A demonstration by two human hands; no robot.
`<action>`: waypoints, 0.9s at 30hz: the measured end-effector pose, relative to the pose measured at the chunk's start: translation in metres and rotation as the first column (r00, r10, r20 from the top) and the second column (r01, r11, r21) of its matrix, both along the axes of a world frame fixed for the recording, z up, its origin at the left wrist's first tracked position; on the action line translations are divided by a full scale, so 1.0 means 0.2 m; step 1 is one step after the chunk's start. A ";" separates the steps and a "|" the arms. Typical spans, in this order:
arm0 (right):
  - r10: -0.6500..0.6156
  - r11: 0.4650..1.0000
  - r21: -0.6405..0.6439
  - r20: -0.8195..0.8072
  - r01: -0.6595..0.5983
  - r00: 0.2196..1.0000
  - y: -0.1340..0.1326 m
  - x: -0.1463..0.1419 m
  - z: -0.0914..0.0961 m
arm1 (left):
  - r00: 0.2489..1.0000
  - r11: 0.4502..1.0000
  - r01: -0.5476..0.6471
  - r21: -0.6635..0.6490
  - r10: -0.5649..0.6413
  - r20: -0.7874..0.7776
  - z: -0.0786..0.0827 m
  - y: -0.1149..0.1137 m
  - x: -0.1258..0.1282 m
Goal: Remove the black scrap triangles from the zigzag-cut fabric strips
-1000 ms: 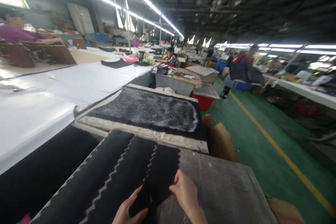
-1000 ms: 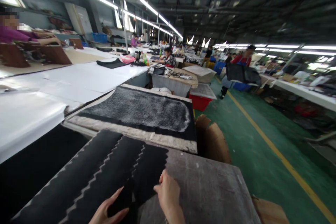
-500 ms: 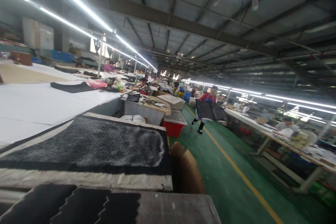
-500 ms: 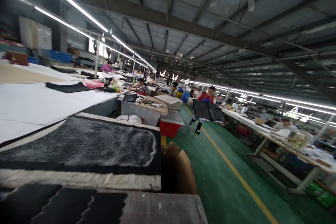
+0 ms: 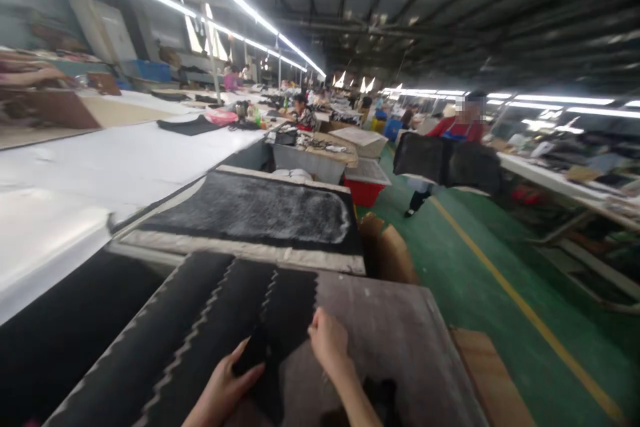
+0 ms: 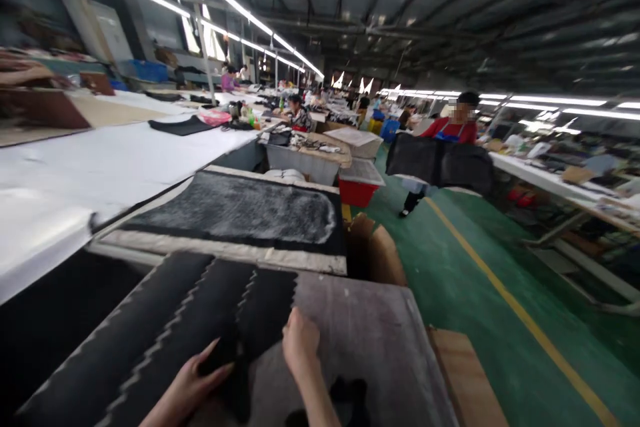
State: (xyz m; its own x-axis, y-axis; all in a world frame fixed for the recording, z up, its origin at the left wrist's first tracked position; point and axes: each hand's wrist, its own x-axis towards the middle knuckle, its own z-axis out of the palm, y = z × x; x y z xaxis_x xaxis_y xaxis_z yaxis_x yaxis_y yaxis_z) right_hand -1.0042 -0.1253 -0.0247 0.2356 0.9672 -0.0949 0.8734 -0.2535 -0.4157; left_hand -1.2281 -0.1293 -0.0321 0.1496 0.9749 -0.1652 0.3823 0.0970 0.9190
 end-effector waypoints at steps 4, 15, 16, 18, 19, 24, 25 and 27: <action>-0.020 1.000 0.008 0.031 0.020 0.999 -0.06 0.03 0.01 | 0.997 0.995 0.035 -0.096 -0.028 0.071 0.01 -0.07 -0.05; 0.388 0.872 0.269 0.127 -0.409 0.913 -0.25 -0.19 -0.14 | 0.997 0.998 0.023 -0.056 -0.018 0.079 -0.03 -0.05 -0.05; 0.372 0.883 0.259 0.118 -0.390 0.921 -0.24 -0.18 -0.14 | 0.998 0.999 0.007 -0.052 -0.004 0.061 -0.03 -0.05 -0.05; 0.290 0.924 0.233 0.087 -0.303 0.953 -0.22 -0.14 -0.14 | 0.999 0.999 -0.032 -0.029 0.033 0.027 -0.03 -0.05 -0.05; 0.231 0.947 0.214 0.069 -0.241 0.970 -0.20 -0.11 -0.12 | 0.999 0.999 -0.043 -0.024 0.043 0.021 -0.02 -0.05 -0.05; 0.123 0.977 0.173 0.035 -0.127 0.992 -0.10 -0.05 -0.03 | 0.996 0.998 0.032 -0.049 -0.028 0.088 0.03 -0.05 -0.03; 0.139 0.974 0.176 0.037 -0.144 0.990 -0.08 -0.06 -0.02 | 0.996 0.999 0.036 -0.035 -0.033 0.086 0.03 -0.05 -0.03; 0.151 0.973 0.174 0.036 -0.155 0.988 -0.04 -0.08 0.00 | 0.997 1.000 0.015 -0.004 -0.014 0.073 0.00 -0.05 -0.04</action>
